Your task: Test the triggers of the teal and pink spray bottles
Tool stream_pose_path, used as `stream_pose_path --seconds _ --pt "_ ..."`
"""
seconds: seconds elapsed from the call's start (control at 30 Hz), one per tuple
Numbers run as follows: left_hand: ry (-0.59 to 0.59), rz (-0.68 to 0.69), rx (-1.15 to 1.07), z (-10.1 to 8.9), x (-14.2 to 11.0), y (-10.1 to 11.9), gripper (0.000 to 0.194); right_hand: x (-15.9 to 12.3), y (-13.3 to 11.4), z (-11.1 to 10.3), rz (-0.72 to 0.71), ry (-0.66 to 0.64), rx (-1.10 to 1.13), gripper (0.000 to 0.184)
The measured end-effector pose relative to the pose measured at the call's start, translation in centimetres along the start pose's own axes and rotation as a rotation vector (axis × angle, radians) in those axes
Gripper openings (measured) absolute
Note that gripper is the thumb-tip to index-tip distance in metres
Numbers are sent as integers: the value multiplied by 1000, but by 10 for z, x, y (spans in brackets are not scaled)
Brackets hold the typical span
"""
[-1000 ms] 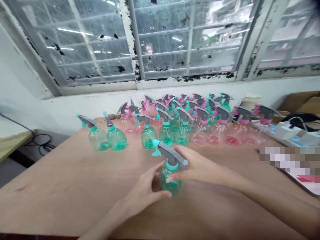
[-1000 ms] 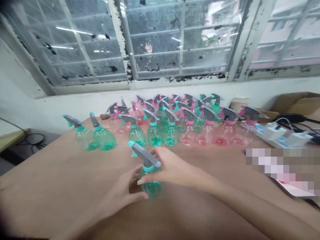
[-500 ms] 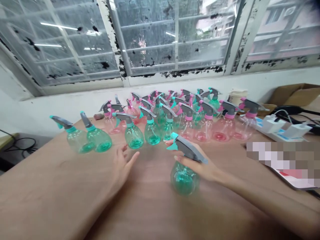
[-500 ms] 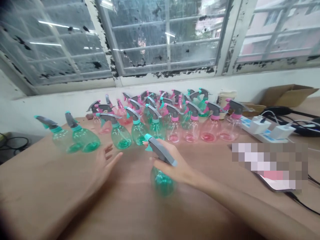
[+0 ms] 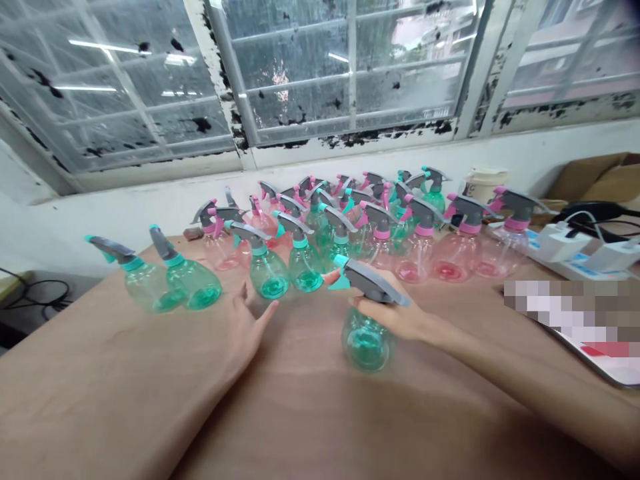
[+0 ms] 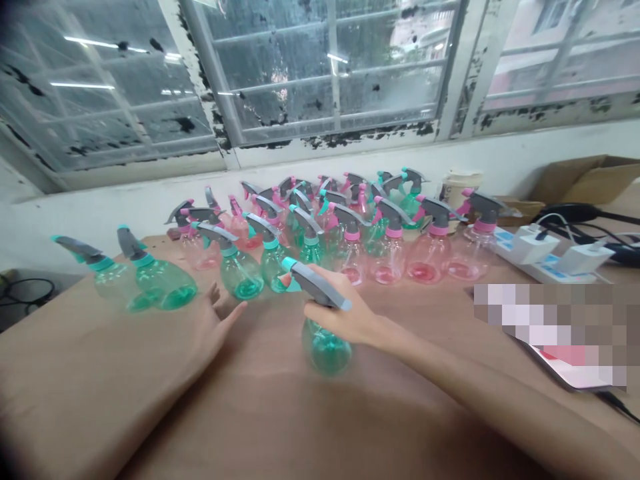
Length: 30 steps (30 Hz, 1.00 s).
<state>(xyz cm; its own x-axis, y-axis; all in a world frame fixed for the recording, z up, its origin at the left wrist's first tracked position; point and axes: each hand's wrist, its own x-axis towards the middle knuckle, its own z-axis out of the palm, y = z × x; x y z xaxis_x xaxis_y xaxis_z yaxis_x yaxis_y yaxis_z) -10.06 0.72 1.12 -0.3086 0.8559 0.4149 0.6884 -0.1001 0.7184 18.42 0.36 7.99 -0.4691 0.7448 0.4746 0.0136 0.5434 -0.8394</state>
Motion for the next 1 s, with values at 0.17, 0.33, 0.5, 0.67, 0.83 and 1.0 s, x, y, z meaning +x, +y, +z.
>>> stream_pose_path --seconds 0.17,0.33,0.5,0.67,0.83,1.0 --pt "79 305 87 -3 -39 18 37 3 2 -1 -5 18 -33 29" --pt "-387 554 121 23 -59 52 20 2 4 -2 13 51 -50 19" --pt "-560 652 248 52 -62 62 39 0 6 -3 -18 72 -80 16" --pt "-592 645 388 58 -63 58 45 -2 7 -3 -22 68 -122 17" --pt "-626 661 446 56 -62 61 46 -5 5 -4 -1 20 -22 16" --pt "-644 652 476 56 -61 63 44 -8 6 -4 27 16 -20 29"
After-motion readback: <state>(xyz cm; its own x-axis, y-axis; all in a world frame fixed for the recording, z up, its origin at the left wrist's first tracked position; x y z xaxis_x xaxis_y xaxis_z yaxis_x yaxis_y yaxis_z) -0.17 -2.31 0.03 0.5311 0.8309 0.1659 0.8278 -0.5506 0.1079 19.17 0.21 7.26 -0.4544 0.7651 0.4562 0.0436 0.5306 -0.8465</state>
